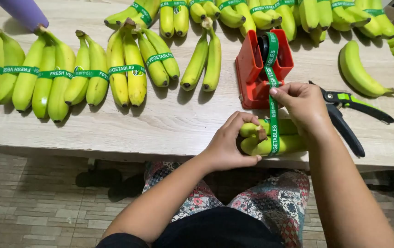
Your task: Bundling bunches of bananas by wrapping green tape around the stems using a manual tape dispenser.
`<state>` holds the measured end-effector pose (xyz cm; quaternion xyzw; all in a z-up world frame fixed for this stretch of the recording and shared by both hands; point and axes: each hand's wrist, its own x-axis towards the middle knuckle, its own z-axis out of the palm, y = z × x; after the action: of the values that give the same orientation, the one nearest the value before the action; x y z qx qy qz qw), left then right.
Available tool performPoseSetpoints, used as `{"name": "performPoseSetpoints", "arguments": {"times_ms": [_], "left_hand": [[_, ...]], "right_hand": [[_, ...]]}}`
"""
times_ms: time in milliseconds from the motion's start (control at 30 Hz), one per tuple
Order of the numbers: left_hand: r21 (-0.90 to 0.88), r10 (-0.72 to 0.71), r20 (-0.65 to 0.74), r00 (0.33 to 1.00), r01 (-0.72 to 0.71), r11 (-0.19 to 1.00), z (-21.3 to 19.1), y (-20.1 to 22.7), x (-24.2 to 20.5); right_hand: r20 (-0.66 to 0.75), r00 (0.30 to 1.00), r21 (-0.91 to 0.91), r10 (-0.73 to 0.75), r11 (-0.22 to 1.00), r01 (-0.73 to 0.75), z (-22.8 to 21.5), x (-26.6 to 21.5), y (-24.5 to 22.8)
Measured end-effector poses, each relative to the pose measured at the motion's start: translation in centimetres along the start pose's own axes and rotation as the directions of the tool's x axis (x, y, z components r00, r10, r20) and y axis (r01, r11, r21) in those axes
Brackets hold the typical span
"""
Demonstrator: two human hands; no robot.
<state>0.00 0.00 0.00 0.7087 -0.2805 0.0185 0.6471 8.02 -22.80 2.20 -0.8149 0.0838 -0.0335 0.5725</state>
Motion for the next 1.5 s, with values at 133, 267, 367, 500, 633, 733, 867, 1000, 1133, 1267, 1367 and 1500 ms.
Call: {"name": "performPoseSetpoints", "arguments": {"times_ms": [133, 267, 367, 500, 633, 733, 867, 1000, 1133, 1267, 1367, 1500], "left_hand": [[0.026, 0.033, 0.000, 0.999, -0.033, 0.999, 0.3, -0.1, -0.1], [0.067, 0.117, 0.039, 0.992, -0.119, 0.991, 0.4, 0.3, 0.3], [0.131, 0.228, 0.065, 0.972, -0.234, 0.963, 0.9, -0.3, -0.7], [0.227, 0.503, 0.159, 0.850, -0.527, 0.819, 2.4, -3.8, -1.4], [0.293, 0.643, 0.261, 0.720, -0.694, 0.658, 1.6, -0.7, -0.6], [0.385, 0.785, 0.302, 0.541, -0.823, 0.418, 1.2, 1.7, 0.3], [0.302, 0.789, 0.494, 0.364, -0.923, 0.237, -0.1, 4.4, 1.5], [0.099, 0.741, 0.616, 0.266, -0.960, 0.262, -0.6, 7.7, 1.3], [0.075, 0.718, 0.617, 0.322, -0.932, 0.354, -1.2, 7.3, 0.3], [0.021, 0.633, 0.552, 0.542, -0.768, 0.640, -2.5, 7.3, 0.1], [0.011, 0.532, 0.511, 0.675, -0.624, 0.781, -3.7, 7.0, -0.4], [-0.018, 0.327, 0.411, 0.851, -0.351, 0.936, -5.2, 5.7, -2.1]], "right_hand": [[-0.029, 1.000, -0.033, -0.012, 0.999, 0.011, 0.6, -1.5, -0.9], [-0.069, 0.995, -0.015, 0.076, 0.997, -0.077, -0.2, -1.8, 0.0], [-0.060, 0.993, 0.061, 0.097, 0.994, -0.094, -0.7, -3.3, -0.7], [-0.041, 0.994, 0.092, 0.105, 0.991, -0.101, -1.5, -5.4, -1.6], [0.074, 0.982, -0.008, 0.174, 0.985, -0.174, -2.2, -7.5, -3.8], [0.204, 0.951, -0.050, 0.231, 0.973, -0.225, -3.5, -8.8, -4.9], [0.443, 0.823, -0.159, 0.356, 0.934, -0.319, -5.7, -8.9, -4.1], [0.774, 0.561, -0.184, 0.295, 0.952, -0.246, -7.4, -9.4, -2.0], [0.766, 0.575, -0.127, 0.286, 0.945, -0.301, -7.8, -11.0, -1.7], [0.542, 0.816, 0.125, 0.201, 0.941, -0.315, -9.9, -12.1, -2.2], [0.609, 0.771, 0.078, 0.186, 0.953, -0.292, -8.6, -14.4, -3.4], [0.447, 0.833, 0.223, 0.326, 0.861, -0.457, -6.0, -15.2, -2.0]]}}
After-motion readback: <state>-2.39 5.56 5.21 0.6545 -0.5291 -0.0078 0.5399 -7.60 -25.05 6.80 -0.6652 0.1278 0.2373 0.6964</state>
